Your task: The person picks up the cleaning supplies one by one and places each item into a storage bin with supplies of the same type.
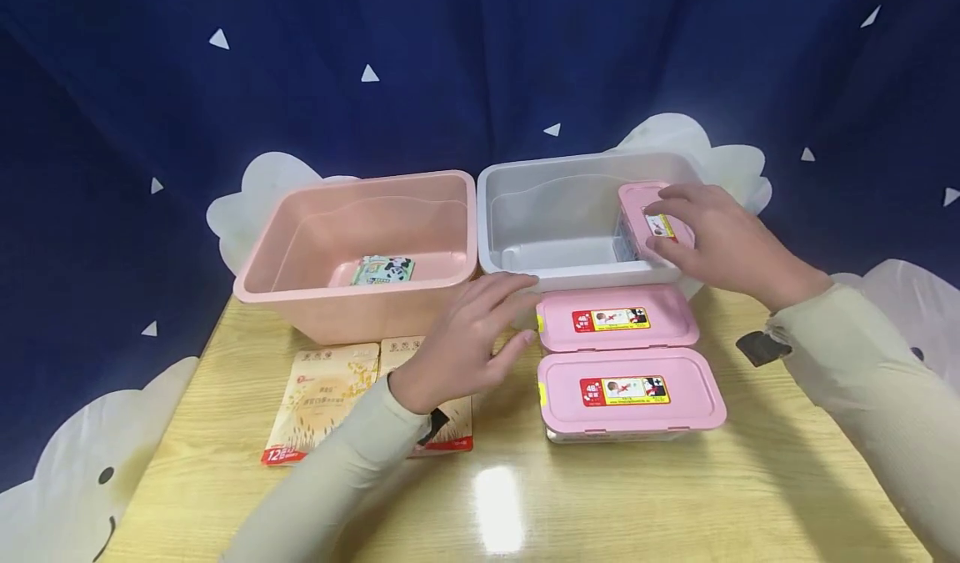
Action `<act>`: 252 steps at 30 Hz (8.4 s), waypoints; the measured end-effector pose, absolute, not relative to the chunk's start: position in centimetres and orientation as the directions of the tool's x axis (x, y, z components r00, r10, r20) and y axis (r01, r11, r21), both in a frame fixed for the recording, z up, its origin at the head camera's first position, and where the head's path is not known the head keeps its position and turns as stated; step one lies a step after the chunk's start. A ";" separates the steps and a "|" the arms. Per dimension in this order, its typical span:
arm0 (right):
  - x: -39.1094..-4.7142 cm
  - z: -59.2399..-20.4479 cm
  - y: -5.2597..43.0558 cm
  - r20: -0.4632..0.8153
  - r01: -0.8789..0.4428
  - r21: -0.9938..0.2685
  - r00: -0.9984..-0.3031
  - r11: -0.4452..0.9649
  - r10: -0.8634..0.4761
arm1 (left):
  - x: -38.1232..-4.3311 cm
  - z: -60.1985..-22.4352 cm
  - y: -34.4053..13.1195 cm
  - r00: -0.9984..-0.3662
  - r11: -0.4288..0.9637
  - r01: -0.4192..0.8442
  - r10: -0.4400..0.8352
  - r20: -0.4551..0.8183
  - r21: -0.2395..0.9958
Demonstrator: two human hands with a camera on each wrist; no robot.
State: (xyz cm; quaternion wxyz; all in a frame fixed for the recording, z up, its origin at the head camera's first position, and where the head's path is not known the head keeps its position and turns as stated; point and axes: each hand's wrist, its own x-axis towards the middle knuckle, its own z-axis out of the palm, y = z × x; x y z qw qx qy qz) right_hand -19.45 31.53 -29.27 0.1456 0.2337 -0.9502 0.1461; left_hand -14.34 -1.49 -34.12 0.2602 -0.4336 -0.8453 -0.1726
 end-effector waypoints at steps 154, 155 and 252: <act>-22.8 -33.1 39.5 -0.182 -0.064 -0.622 -0.957 0.780 -0.224 | -9.8 -39.1 7.2 -0.514 0.562 0.786 0.825 0.235 -0.257; -22.8 -33.2 39.6 -0.177 -0.069 -0.626 -0.957 0.777 -0.229 | -9.7 -39.0 7.2 -0.520 0.565 0.784 0.824 0.225 -0.258; -22.6 -33.6 39.7 -0.218 -0.033 -0.614 -0.953 0.789 -0.209 | -15.4 -25.9 1.5 -0.391 0.356 0.909 0.908 0.150 0.218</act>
